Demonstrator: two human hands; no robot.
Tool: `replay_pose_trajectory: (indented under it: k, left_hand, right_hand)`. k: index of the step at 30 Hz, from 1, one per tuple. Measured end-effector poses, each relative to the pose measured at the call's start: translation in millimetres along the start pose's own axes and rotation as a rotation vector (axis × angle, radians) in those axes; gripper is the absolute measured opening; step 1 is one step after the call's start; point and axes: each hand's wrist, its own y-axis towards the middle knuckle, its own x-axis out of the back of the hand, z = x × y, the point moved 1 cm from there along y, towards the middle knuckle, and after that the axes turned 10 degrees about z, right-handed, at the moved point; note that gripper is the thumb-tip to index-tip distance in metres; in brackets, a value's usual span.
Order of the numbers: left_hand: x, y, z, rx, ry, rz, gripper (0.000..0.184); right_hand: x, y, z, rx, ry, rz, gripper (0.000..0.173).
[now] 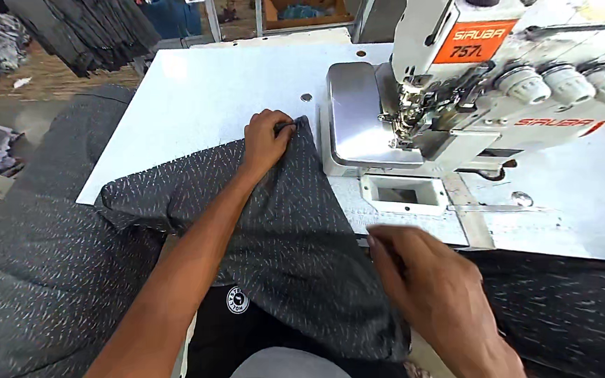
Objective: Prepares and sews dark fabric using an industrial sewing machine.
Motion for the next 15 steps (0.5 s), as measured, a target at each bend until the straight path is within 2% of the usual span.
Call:
replay_pose_trajectory:
  k: [3, 6, 8, 10, 12, 15]
  left_hand:
    - [8.9, -35.3, -8.8, -0.251, -0.169, -0.18, 0.016]
    - [23.2, -74.9, -36.2, -0.283, -0.32, -0.203, 0.016]
    - [40.4, -100.1, -60.0, -0.263, -0.363, -0.175, 0.021]
    - [57.5, -126.2, -82.6, -0.173, -0.457, -0.114, 0.029]
    - [70.8, -157.5, -99.3, 0.042, -0.734, 0.042, 0.04]
    - [72.7, -204.6, -108.3, 0.368, -1.248, 0.251, 0.043]
  right_hand:
    - [3.2, 67.0, 22.1, 0.101, 0.124, -0.041, 0.027]
    - [-10.2, 111.0, 34.7, 0.131, 0.305, -0.023, 0.045]
    - [-19.2, 120.0, 40.6, 0.138, 0.518, -0.034, 0.042]
    - [-19.3, 110.5, 45.5, 0.132, 0.751, -0.033, 0.028]
    - [-17.4, 87.5, 51.4, 0.145, 0.93, -0.009, 0.015]
    - [-27.8, 53.3, 57.2, 0.263, 0.836, -0.068, 0.009]
